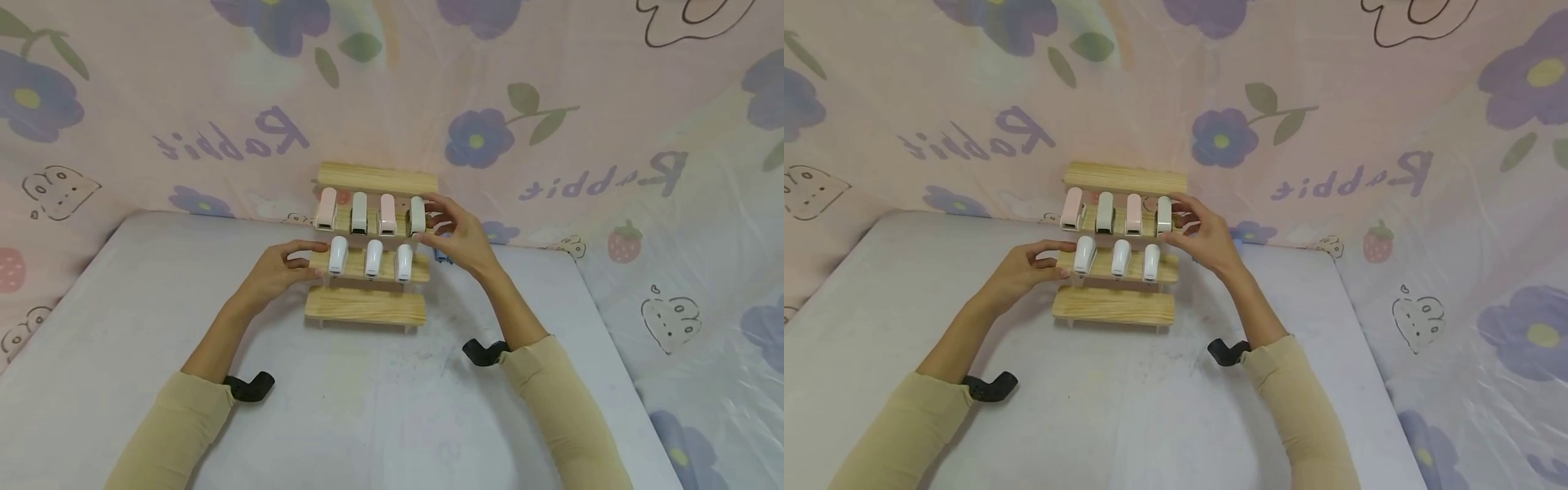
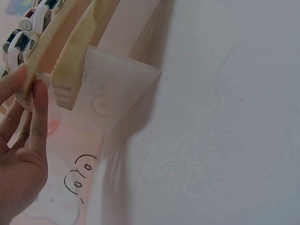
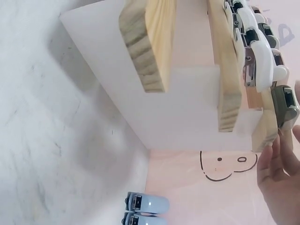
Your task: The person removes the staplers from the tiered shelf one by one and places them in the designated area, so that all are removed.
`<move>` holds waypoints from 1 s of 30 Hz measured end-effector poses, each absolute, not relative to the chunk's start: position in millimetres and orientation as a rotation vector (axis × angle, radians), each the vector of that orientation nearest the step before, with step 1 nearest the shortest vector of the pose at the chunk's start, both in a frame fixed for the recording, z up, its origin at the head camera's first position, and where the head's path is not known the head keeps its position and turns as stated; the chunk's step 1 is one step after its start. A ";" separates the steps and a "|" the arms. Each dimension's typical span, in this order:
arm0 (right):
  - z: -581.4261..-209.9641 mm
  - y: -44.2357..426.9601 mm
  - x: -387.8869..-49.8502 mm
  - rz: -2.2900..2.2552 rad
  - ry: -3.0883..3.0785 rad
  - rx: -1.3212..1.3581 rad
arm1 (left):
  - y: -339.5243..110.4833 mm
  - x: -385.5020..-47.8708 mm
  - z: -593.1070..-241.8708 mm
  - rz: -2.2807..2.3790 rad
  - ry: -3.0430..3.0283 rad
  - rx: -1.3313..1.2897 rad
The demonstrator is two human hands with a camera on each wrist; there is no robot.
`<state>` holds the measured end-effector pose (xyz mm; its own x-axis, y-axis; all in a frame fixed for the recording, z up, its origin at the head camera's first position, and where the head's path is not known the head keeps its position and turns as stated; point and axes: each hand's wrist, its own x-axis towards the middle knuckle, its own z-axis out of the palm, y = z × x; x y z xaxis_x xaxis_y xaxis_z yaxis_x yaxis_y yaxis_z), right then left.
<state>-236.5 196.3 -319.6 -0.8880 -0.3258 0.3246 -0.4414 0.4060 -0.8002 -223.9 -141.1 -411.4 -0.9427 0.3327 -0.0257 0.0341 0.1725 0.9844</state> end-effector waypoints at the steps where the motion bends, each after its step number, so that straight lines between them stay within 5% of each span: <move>1: -319.5 195.8 -236.8 1.496 -2.535 0.697 | -141.3 -223.8 -411.2 1.849 2.212 0.352; 30: -321.0 198.6 -237.0 1.519 -2.553 0.693 | -140.4 -223.3 -409.4 1.843 2.231 0.361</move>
